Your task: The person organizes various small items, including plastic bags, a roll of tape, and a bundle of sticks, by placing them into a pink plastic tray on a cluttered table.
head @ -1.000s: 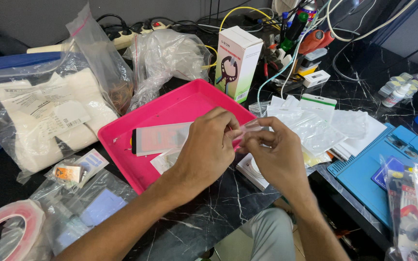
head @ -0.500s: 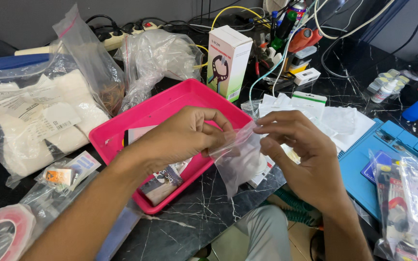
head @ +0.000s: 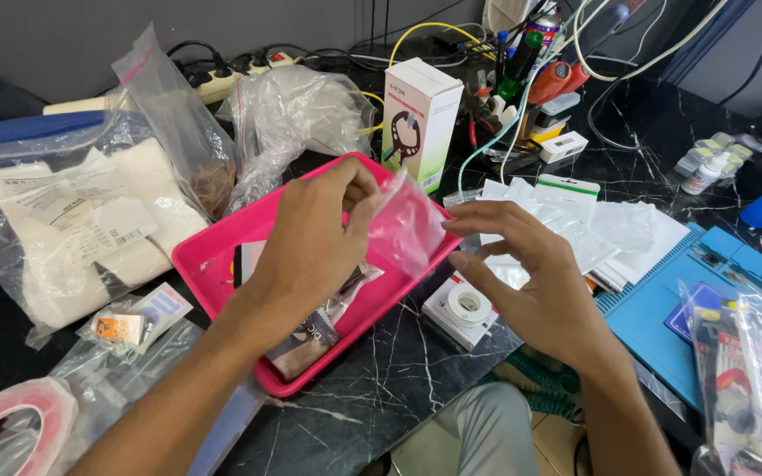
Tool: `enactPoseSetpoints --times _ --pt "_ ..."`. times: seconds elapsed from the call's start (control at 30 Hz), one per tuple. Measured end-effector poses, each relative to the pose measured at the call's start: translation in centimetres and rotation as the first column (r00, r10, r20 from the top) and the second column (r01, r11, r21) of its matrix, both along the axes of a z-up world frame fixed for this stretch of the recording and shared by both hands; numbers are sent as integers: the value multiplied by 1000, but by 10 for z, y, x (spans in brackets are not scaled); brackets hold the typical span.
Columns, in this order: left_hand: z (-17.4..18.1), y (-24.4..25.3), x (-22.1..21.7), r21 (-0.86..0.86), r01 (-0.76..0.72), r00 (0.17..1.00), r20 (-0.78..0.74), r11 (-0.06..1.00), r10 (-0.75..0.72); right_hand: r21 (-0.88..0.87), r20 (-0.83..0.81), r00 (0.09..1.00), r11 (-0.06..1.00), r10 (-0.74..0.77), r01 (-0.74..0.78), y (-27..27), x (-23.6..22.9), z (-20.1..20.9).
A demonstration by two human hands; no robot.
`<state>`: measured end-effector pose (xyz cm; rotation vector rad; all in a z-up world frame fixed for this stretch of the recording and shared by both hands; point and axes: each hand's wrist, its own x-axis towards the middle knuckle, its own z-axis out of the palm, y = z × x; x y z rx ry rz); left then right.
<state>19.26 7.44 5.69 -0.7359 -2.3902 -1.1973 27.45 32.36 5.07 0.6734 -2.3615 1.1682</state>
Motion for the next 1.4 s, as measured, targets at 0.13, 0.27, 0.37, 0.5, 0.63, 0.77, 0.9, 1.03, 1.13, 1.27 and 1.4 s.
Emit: enactPoseSetpoints --times 0.13,0.27,0.37,0.5,0.63,0.77,0.9,1.03,1.13,1.27,1.4 --pt "-10 23 12 16 17 971 239 1000 -20 -38 203 979 999 -10 18 -3 -20 -11" --pt "-58 53 14 -263 118 993 11 958 -120 -400 409 911 907 49 131 -11 -36 -27" --pt "-59 60 11 -248 270 961 3 931 -277 -460 458 885 828 -89 321 -6 -38 -34" --pt "-55 47 -53 -152 210 978 20 966 -209 -320 447 846 831 -290 454 14 -46 -46" --pt "-83 16 -189 -392 -65 985 -170 918 -3 -182 473 825 881 -310 436 12 -53 -37" --pt "-95 8 -275 -582 -265 963 -205 768 177 -138 441 858 924 -265 356 6 -61 -30" --pt "-116 15 -332 -781 -339 934 -211 525 290 -153 379 901 945 -213 288 8 -73 -33" --pt "-109 27 -333 -846 -315 935 -198 430 295 -136 368 905 951 -212 278 19 -82 -45" --pt "-122 29 -367 -888 -320 929 -226 329 294 -145 340 921 957 -189 250 24 -81 -50" --pt "-127 19 -389 -887 -349 934 -303 302 190 -144 331 923 956 -198 256 33 -82 -53" --pt "-66 20 -322 -671 -271 919 32 690 393 -22 462 845 949 -270 315 39 -83 -46"
